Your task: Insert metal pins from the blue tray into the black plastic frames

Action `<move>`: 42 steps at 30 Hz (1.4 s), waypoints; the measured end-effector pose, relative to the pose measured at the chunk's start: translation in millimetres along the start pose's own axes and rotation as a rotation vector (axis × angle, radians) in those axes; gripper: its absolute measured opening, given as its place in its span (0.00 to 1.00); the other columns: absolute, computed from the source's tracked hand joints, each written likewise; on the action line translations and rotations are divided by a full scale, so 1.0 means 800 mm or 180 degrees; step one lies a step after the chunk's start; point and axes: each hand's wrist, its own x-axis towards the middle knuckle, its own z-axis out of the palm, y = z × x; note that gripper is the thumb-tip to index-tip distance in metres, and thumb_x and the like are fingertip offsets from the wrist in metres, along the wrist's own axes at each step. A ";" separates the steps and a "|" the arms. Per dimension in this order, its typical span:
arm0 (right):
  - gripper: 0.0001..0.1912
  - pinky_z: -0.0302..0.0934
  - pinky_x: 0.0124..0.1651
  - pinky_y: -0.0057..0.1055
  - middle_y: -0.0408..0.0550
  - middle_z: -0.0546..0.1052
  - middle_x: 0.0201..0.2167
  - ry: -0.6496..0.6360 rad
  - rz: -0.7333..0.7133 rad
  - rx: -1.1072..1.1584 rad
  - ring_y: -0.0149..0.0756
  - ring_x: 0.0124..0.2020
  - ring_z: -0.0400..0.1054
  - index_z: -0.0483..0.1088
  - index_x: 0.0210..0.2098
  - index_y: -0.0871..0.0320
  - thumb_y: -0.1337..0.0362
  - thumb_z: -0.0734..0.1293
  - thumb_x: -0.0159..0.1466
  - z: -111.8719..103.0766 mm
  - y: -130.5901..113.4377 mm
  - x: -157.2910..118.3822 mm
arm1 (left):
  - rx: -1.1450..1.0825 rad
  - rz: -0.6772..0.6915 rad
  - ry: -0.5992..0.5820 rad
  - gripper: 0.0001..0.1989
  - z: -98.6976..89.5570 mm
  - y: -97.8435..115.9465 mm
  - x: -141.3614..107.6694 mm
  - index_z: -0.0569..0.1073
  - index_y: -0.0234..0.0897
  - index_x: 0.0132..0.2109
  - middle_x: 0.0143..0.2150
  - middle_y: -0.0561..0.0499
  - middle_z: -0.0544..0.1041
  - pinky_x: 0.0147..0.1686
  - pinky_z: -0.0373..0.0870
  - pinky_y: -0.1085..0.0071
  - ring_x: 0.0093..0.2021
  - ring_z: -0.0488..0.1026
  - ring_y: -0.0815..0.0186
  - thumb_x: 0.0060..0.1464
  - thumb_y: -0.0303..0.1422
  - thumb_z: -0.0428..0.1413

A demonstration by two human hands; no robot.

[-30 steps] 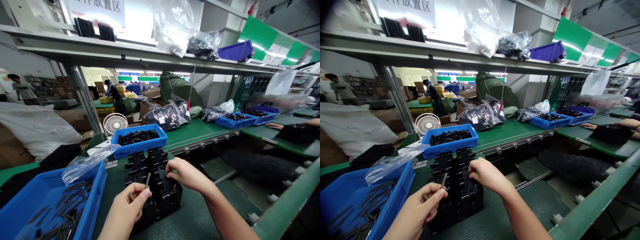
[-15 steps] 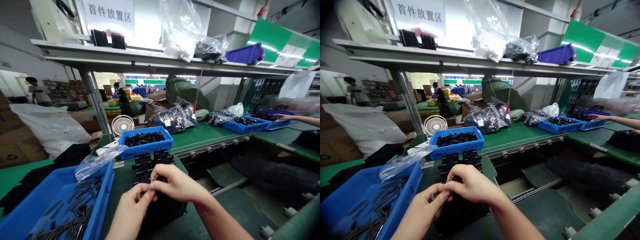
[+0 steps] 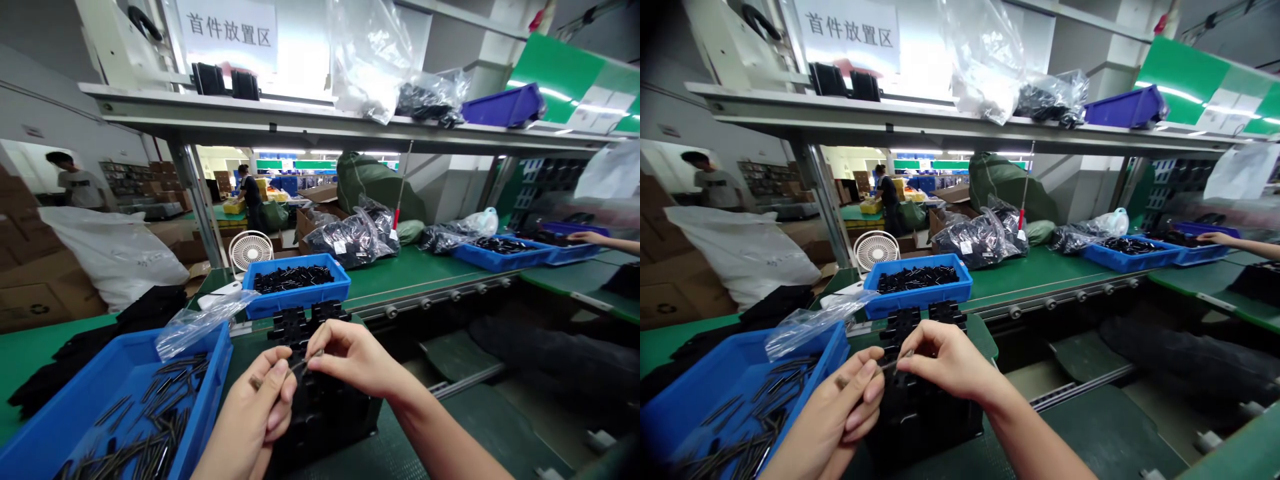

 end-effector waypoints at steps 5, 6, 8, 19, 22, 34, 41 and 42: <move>0.09 0.65 0.40 0.31 0.47 0.75 0.33 -0.0988 0.0145 0.0502 0.34 0.35 0.71 0.71 0.34 0.62 0.65 0.73 0.56 -0.009 -0.010 -0.010 | 0.0219 0.0238 0.0434 0.19 -0.009 -0.004 0.004 0.69 0.37 0.48 0.28 0.56 0.69 0.17 0.45 0.80 0.18 0.49 0.80 0.52 0.42 0.59; 0.09 0.65 0.40 0.31 0.47 0.75 0.33 -0.0941 0.0127 0.0624 0.33 0.35 0.71 0.71 0.34 0.62 0.65 0.73 0.56 -0.010 -0.011 -0.009 | 0.0276 0.0218 0.0451 0.21 -0.008 -0.006 0.005 0.70 0.37 0.48 0.29 0.55 0.69 0.17 0.46 0.80 0.19 0.50 0.80 0.50 0.43 0.60; 0.09 0.65 0.41 0.31 0.46 0.75 0.33 -0.0606 0.0083 0.0564 0.33 0.36 0.70 0.70 0.33 0.62 0.65 0.73 0.56 -0.010 -0.011 -0.008 | 0.0389 0.0123 0.0349 0.22 -0.005 -0.009 0.004 0.72 0.35 0.46 0.30 0.54 0.70 0.17 0.47 0.79 0.20 0.52 0.78 0.48 0.44 0.61; 0.12 0.58 0.37 0.25 0.42 0.70 0.31 -0.0393 -0.0496 -0.0886 0.29 0.34 0.64 0.71 0.29 0.60 0.58 0.74 0.54 -0.005 -0.004 -0.001 | 0.0651 -0.0389 -0.0550 0.17 -0.002 -0.008 -0.004 0.68 0.36 0.33 0.22 0.57 0.62 0.22 0.48 0.74 0.21 0.51 0.73 0.55 0.47 0.53; 0.13 0.58 0.34 0.24 0.42 0.71 0.31 -0.0498 -0.0231 -0.0609 0.28 0.32 0.64 0.71 0.31 0.60 0.58 0.75 0.53 -0.006 -0.005 -0.002 | 0.0614 -0.0427 -0.0553 0.18 -0.001 -0.006 -0.003 0.70 0.34 0.31 0.23 0.56 0.62 0.24 0.51 0.74 0.24 0.53 0.72 0.52 0.47 0.56; 0.05 0.60 0.35 0.24 0.42 0.72 0.28 -0.0410 0.0007 -0.0489 0.28 0.30 0.66 0.70 0.31 0.61 0.65 0.68 0.61 -0.008 -0.014 -0.004 | 0.0838 -0.0313 -0.0241 0.17 0.010 -0.005 -0.007 0.77 0.34 0.31 0.24 0.53 0.67 0.29 0.57 0.72 0.26 0.60 0.70 0.41 0.44 0.64; 0.04 0.59 0.38 0.27 0.42 0.74 0.31 0.0369 -0.0014 -0.1626 0.31 0.34 0.66 0.71 0.30 0.59 0.66 0.67 0.60 -0.072 -0.012 -0.003 | 0.0901 -0.0390 0.0029 0.16 0.008 -0.010 -0.003 0.80 0.35 0.35 0.25 0.53 0.71 0.32 0.60 0.71 0.28 0.64 0.68 0.40 0.40 0.65; 0.04 0.58 0.38 0.27 0.42 0.74 0.31 0.0378 0.0053 -0.1842 0.31 0.34 0.66 0.71 0.29 0.59 0.66 0.67 0.60 -0.081 -0.007 -0.002 | 0.0876 -0.0404 0.0031 0.16 0.008 -0.011 -0.003 0.80 0.35 0.35 0.25 0.53 0.71 0.32 0.61 0.71 0.28 0.64 0.68 0.39 0.40 0.65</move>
